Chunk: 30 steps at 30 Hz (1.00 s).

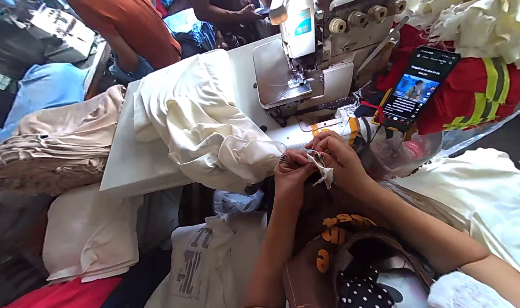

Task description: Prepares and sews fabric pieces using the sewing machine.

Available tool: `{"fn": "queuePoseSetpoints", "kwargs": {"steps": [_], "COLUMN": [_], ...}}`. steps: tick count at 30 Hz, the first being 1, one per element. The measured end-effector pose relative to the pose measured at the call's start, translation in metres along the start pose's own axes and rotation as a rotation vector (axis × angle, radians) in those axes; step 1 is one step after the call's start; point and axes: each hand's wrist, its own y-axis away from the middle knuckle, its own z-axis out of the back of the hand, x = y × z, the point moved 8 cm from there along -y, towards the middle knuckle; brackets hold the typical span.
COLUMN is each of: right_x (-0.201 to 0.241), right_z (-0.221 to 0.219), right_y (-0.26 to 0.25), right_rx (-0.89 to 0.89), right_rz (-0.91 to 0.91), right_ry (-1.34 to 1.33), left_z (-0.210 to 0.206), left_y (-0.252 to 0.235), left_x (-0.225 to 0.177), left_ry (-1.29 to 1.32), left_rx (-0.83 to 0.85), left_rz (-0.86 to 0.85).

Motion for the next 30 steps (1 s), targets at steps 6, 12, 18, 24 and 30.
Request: {"fn": "queuePoseSetpoints", "kwargs": {"steps": [6, 12, 18, 24, 30], "right_x": [0.0, 0.001, -0.003, -0.026, -0.018], "right_z": [0.006, 0.011, 0.03, 0.006, -0.012], "right_y": [0.004, 0.007, 0.003, 0.01, 0.015], "right_rx": [-0.08, -0.122, -0.09, 0.305, 0.464], "right_rz": [-0.011, 0.012, 0.026, -0.392, -0.451], "right_ry": [0.061, 0.102, 0.188, -0.371, -0.711], "left_z": [-0.006, -0.005, -0.006, -0.037, -0.037], "left_y": [0.004, 0.003, 0.001, 0.003, 0.002], "left_x": [0.003, -0.002, -0.021, -0.039, -0.061], "left_ry": [0.008, -0.006, -0.222, -0.794, -0.807], "left_rx": [-0.025, -0.012, 0.099, 0.476, 0.605], "left_rz": [-0.006, -0.123, -0.12, -0.075, -0.158]}}
